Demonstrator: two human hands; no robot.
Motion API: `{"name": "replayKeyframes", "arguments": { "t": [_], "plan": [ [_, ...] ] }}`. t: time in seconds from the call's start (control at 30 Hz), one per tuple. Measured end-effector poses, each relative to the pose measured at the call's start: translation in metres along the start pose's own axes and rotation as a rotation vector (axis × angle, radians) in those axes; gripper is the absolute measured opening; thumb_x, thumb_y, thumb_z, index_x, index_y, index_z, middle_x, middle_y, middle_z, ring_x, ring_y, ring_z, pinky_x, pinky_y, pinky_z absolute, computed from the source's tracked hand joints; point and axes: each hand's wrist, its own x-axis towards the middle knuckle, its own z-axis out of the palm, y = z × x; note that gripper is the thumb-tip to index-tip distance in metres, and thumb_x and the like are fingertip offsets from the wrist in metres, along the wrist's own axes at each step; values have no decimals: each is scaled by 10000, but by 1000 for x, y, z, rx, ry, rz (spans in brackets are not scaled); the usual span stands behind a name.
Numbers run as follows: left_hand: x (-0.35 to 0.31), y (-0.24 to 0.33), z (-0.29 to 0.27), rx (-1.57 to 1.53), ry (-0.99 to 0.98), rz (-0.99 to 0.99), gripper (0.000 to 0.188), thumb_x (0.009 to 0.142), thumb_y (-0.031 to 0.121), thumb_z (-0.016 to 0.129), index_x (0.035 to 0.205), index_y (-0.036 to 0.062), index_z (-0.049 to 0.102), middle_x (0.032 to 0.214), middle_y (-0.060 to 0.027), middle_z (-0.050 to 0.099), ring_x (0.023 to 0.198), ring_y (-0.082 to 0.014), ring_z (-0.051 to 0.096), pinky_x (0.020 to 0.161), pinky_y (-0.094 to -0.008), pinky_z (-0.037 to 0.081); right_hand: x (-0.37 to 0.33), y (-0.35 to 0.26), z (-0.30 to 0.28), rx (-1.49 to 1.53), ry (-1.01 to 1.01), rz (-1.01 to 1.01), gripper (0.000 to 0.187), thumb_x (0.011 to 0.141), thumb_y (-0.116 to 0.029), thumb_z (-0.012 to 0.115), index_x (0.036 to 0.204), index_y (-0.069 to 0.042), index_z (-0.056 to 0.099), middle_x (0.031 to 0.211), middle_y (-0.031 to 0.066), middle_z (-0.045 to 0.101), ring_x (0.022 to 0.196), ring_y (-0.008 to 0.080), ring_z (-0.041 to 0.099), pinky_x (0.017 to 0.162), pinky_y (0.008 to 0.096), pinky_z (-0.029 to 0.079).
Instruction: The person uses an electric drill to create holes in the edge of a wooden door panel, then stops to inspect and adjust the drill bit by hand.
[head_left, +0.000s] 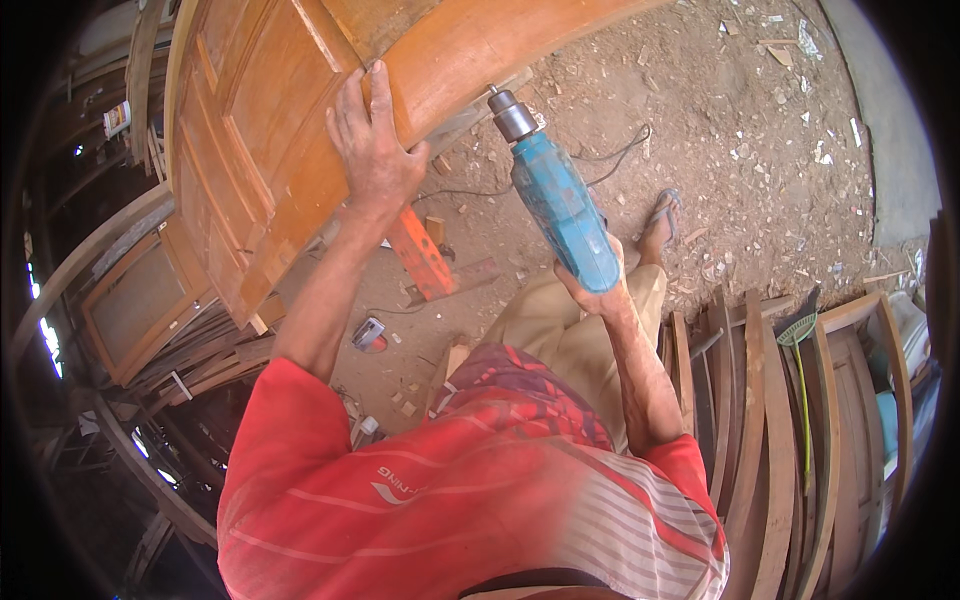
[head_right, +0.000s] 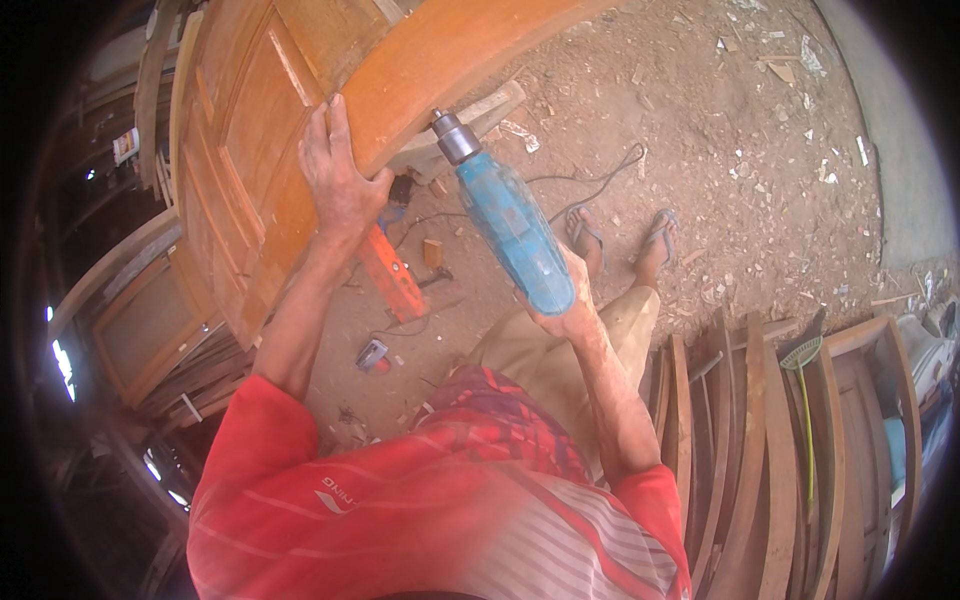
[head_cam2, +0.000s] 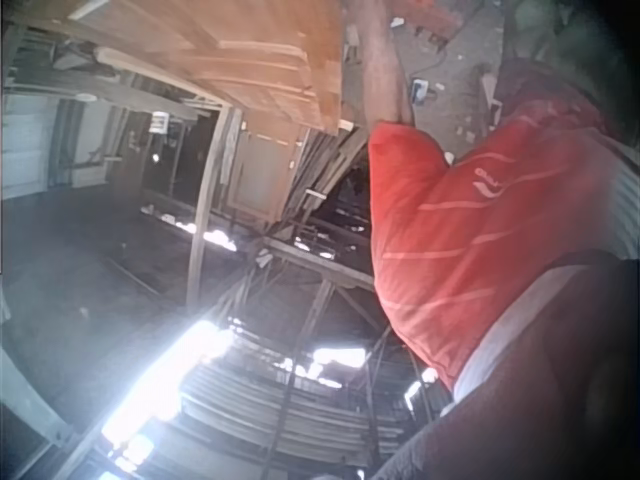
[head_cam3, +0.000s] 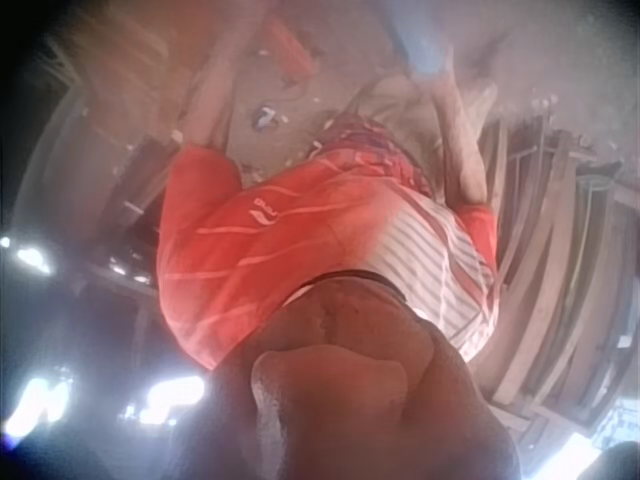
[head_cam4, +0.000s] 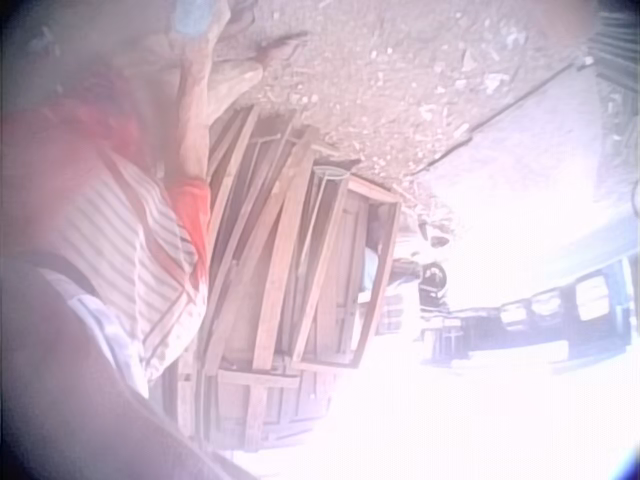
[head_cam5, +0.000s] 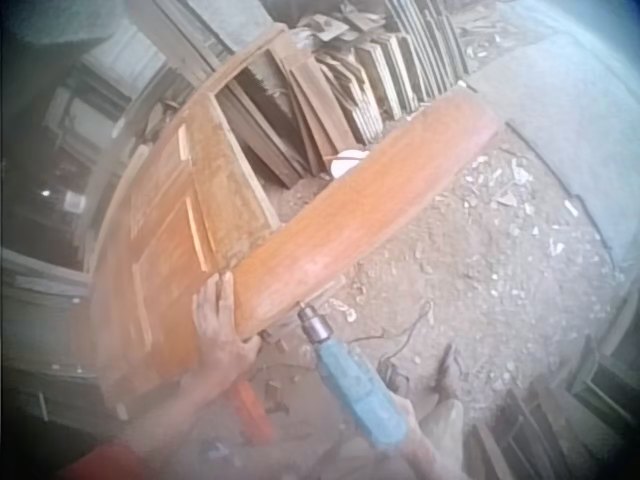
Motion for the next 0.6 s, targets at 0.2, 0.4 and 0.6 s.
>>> {"name": "replayKeyframes", "arguments": {
  "t": [0.2,0.4,0.6],
  "plan": [
    [2,2,-2,17,23,11,1090,610,33,800,1588,34,318,1484,-277,407,1368,-456,420,1133,-584,311,0,0,1,-1,-5,-43,141,749,6,681,877,-22,631,780,89,637,710,267,617,691,372,501],
    [2,3,-3,15,20,9,1091,602,29,795,1584,28,322,1484,-279,406,1368,-452,421,1127,-581,316,1,-5,1,28,2,9,149,748,26,682,881,-19,632,783,86,639,715,267,620,701,370,505],
    [2,2,-3,20,16,8,1097,594,28,799,1582,23,322,1478,-278,409,1364,-449,423,1121,-580,322,4,-5,0,-48,10,-98,151,749,28,684,885,-20,638,806,88,650,730,286,625,718,374,508]
  ]
}}
